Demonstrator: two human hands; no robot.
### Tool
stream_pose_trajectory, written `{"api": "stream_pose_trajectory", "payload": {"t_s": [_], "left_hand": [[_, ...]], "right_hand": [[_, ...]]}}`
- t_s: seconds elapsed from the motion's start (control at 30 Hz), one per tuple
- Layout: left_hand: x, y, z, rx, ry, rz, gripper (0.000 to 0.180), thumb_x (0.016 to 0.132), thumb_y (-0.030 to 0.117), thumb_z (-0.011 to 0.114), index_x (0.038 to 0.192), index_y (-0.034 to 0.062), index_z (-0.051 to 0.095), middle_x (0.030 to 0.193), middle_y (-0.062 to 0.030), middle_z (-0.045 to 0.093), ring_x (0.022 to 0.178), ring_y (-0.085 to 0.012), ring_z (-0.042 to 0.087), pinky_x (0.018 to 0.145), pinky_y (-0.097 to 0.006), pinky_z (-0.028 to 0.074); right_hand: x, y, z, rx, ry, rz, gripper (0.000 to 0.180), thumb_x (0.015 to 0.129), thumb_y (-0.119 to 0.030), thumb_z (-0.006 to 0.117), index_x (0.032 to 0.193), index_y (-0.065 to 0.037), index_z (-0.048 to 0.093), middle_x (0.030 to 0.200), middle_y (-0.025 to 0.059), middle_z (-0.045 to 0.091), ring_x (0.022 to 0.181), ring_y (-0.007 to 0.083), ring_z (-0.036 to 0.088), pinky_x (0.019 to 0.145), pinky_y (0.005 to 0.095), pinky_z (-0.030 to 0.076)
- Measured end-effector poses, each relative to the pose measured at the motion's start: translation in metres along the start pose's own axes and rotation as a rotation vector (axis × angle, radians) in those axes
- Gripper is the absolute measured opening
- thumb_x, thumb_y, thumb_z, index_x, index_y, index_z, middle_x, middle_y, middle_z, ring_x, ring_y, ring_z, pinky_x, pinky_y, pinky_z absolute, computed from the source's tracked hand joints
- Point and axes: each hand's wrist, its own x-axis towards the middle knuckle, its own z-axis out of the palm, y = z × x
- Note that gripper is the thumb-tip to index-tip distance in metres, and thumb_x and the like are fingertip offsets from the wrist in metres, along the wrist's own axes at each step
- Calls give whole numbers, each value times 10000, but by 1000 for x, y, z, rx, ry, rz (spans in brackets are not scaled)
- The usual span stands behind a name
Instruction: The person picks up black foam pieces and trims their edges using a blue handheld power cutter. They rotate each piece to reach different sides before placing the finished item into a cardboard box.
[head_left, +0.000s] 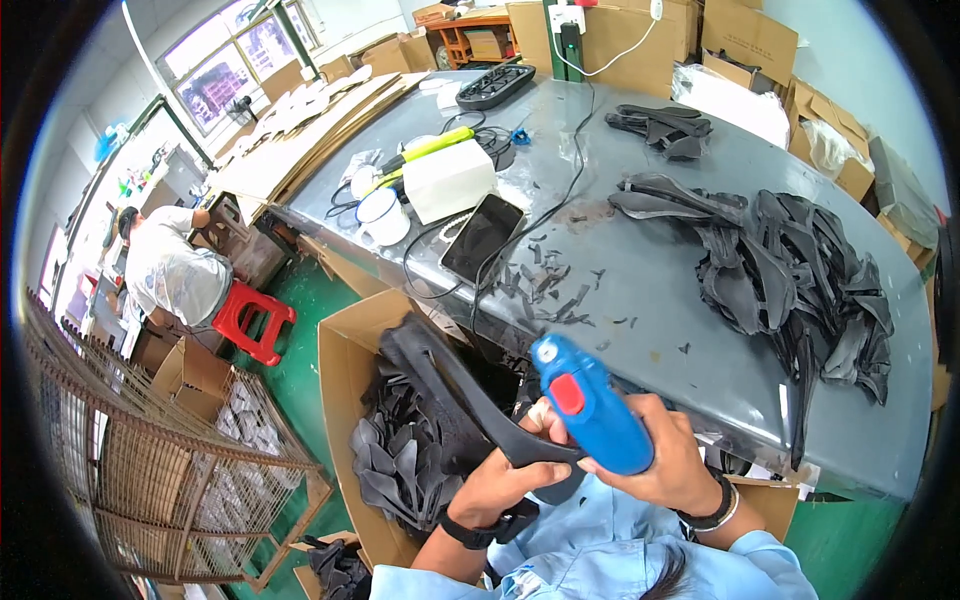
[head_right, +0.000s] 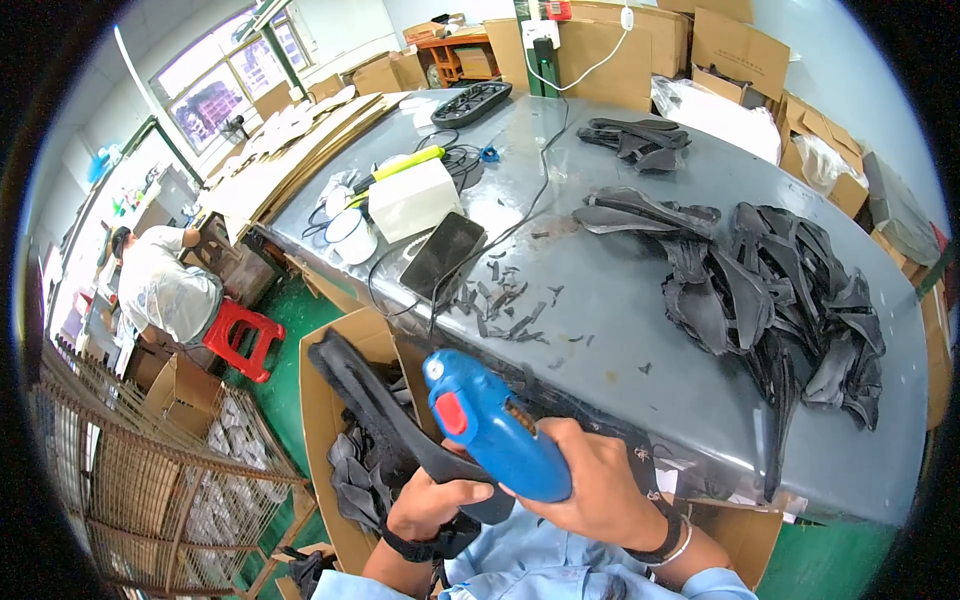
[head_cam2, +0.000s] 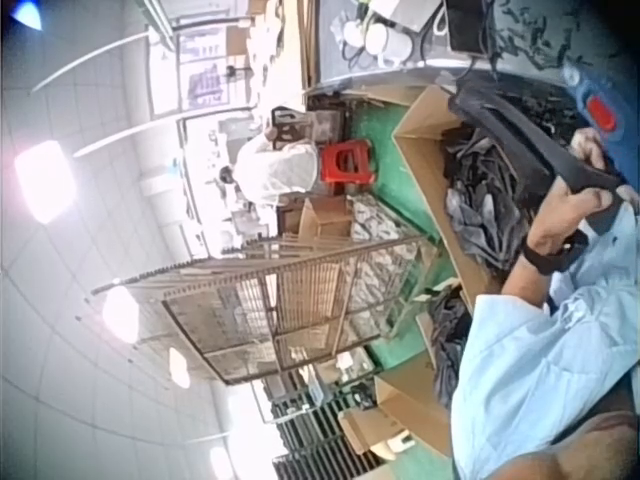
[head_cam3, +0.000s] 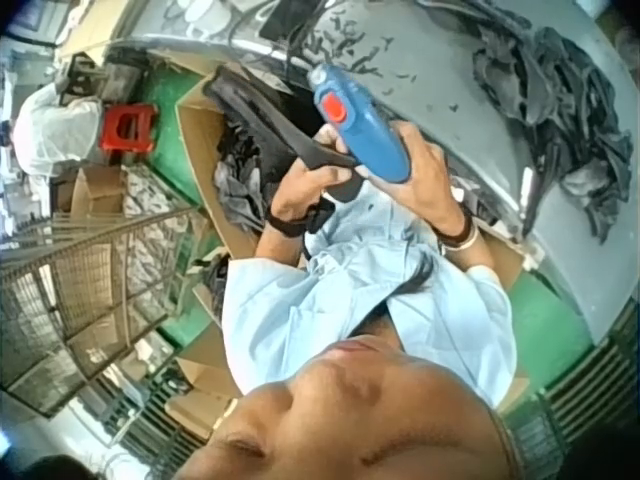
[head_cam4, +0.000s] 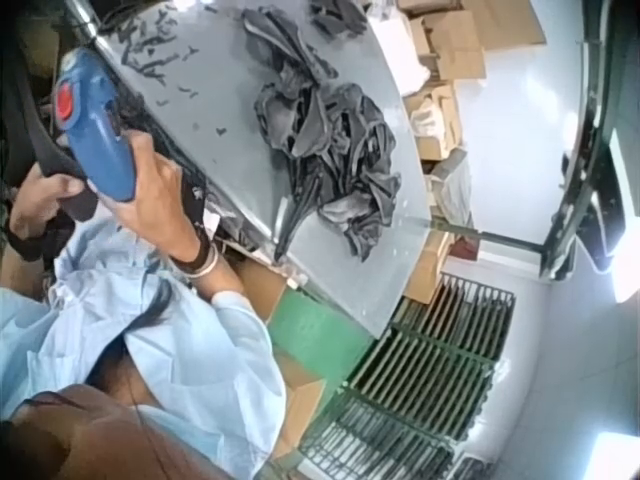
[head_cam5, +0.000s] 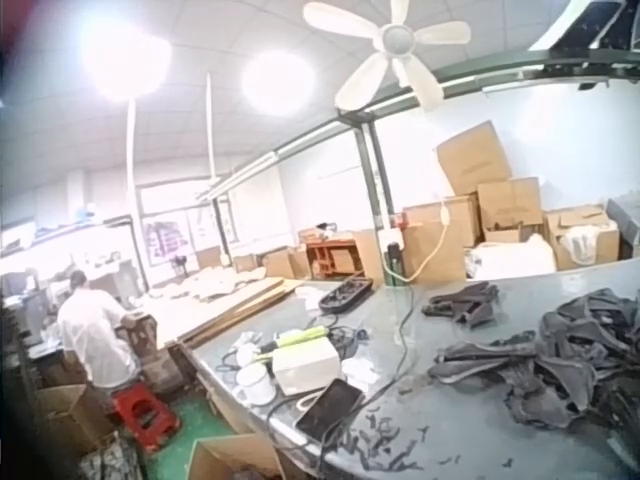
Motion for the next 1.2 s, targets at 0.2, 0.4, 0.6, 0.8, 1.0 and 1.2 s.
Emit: {"api": "stream_pose_trajectory", "payload": {"t_s": [0.2, 0.4, 0.6, 0.8, 1.0, 1.2], "left_hand": [[46, 11, 19, -386, 545, 864, 530, 940, 426, 470, 1265, 9, 425, 1102, -166, 584, 845, -220, 615, 683, -290, 514], [32, 16, -24, -332, 805, 725, 270, 915, 111, 493, 1161, 34, 412, 846, -88, 516, 676, -140, 549, 491, -227, 436], [12, 26, -10, -131, 620, 656, 348, 849, 86, 537, 1165, 4, 418, 1000, -158, 551, 611, -172, 576, 427, -209, 433], [7, 27, -9, 81, 639, 620, 348, 850, 142, 585, 1139, -32, 501, 715, -135, 596, 597, -169, 593, 491, -244, 483], [2, 31, -11, 93, 602, 626, 340, 850, 146, 591, 1123, -43, 517, 773, -153, 615, 611, -176, 613, 507, -248, 501], [2, 26, -9, 45, 585, 626, 316, 840, 86, 595, 1122, -37, 524, 816, -157, 630, 619, -177, 625, 532, -250, 521]], "right_hand": [[-9, -2, -2, 206, -301, -88, 550, 634, -162, 786, 1078, -25, 493, 800, 128, 624, 712, 325, 644, 611, 357, 501], [-16, 4, -1, 14, -296, -83, 514, 656, -208, 798, 1031, -10, 507, 781, 135, 630, 678, 307, 646, 583, 354, 501], [-11, 5, 5, -149, -199, -38, 482, 675, -212, 808, 976, 9, 504, 786, 159, 631, 656, 305, 656, 565, 347, 505], [-11, 6, 5, -156, -227, -55, 479, 658, -172, 804, 983, 9, 504, 783, 153, 630, 658, 306, 653, 556, 348, 500], [-15, 8, 6, -124, -130, -83, 513, 630, -172, 778, 1036, -16, 505, 704, 132, 623, 581, 299, 621, 532, 369, 481], [-16, 10, 5, -158, -191, -89, 531, 615, -163, 786, 1038, -9, 504, 710, 139, 621, 582, 306, 620, 533, 364, 481]]}}
